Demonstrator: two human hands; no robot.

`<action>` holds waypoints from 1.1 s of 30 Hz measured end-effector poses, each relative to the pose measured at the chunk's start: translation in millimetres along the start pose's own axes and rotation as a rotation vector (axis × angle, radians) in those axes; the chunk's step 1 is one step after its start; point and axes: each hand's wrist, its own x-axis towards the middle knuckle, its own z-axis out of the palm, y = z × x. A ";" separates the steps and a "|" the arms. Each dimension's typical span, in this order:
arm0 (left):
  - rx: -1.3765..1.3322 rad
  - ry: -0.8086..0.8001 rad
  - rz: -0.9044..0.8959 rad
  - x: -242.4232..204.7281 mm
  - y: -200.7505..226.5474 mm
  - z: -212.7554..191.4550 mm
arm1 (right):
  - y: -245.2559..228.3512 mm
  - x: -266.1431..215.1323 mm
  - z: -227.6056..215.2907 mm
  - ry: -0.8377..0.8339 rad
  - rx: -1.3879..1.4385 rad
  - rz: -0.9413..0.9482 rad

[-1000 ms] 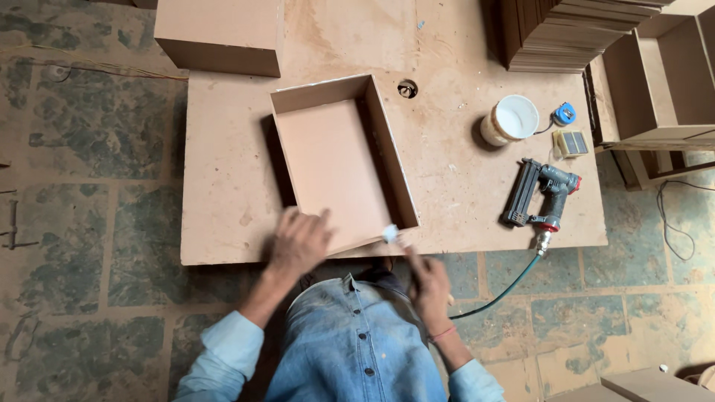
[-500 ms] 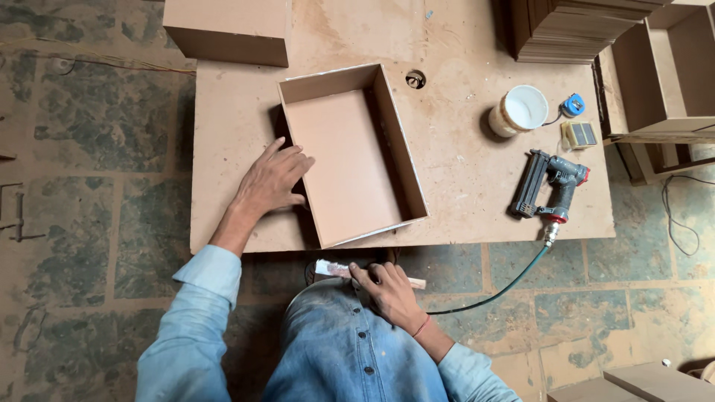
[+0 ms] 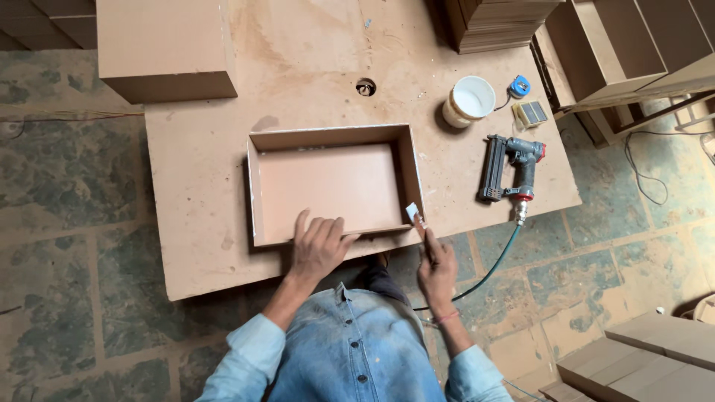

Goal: The person assembles rectangular cardboard boxes by applying glue to the edges and using a pneumatic nail gun to fasten the sides. They repeat this process for multiple boxes, stacking completed units aside.

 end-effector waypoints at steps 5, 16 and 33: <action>0.063 0.117 -0.141 -16.3 -37.5 -47.5 | -35.5 -40.0 30.2 -0.109 0.014 -0.315; 0.113 0.243 -0.527 -74.5 -70.9 -126.2 | -86.1 -45.1 60.3 -0.268 0.063 -0.277; 0.058 0.249 -0.613 -111.8 -82.0 -125.2 | -174.9 -37.1 91.6 -0.506 0.146 -0.393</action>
